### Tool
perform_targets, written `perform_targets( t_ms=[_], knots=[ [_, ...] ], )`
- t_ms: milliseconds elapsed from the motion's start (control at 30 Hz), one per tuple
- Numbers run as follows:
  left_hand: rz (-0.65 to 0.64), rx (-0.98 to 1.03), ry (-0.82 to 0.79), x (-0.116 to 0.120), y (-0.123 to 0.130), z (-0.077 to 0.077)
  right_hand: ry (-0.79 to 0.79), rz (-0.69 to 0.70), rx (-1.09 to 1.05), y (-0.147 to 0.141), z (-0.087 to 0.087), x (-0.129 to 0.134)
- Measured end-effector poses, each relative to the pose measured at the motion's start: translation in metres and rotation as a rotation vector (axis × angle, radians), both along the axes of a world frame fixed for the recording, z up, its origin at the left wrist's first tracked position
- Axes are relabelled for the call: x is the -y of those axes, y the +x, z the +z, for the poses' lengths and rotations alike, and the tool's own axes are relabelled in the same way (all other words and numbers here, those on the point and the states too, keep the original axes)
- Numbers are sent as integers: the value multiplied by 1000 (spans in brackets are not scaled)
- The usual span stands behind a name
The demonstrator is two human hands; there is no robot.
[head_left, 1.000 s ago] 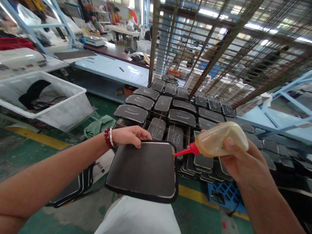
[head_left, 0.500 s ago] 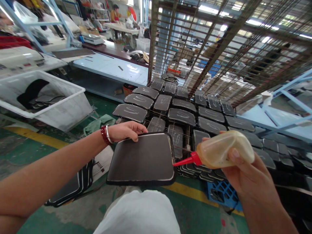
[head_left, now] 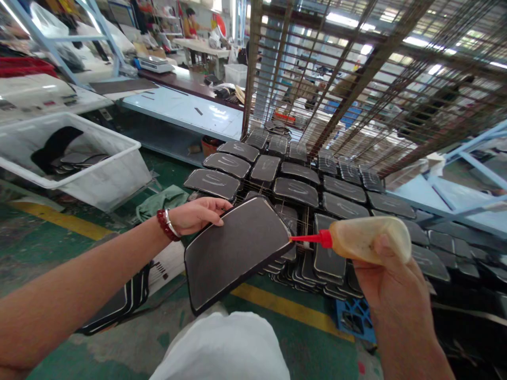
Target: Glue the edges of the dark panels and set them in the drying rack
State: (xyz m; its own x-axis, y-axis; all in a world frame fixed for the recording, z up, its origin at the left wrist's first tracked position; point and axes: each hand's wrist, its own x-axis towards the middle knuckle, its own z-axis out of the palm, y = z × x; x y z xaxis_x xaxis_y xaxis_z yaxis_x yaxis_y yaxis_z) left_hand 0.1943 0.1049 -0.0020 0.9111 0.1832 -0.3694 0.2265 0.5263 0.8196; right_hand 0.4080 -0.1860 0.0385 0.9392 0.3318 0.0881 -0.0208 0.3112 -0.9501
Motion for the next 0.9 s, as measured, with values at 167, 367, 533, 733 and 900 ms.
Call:
perform_targets(
  t_ms=[167, 367, 533, 733, 900],
  knots=[
    [59, -4, -36, 6, -2, 1, 27, -17, -31, -2, -9, -5],
    [144, -24, -38, 13, -2, 3, 40, -49, -84, -13, -15, -11],
    [202, -39, -51, 14, -2, -2, 6, 20, -76, -25, -22, -13],
    [267, -64, -58, 13, -2, -4, -6, 101, -54, -40, -31, -9],
    [312, -97, -57, 14, -2, -4, -20, 136, -60, -54, -33, -6]
  ],
)
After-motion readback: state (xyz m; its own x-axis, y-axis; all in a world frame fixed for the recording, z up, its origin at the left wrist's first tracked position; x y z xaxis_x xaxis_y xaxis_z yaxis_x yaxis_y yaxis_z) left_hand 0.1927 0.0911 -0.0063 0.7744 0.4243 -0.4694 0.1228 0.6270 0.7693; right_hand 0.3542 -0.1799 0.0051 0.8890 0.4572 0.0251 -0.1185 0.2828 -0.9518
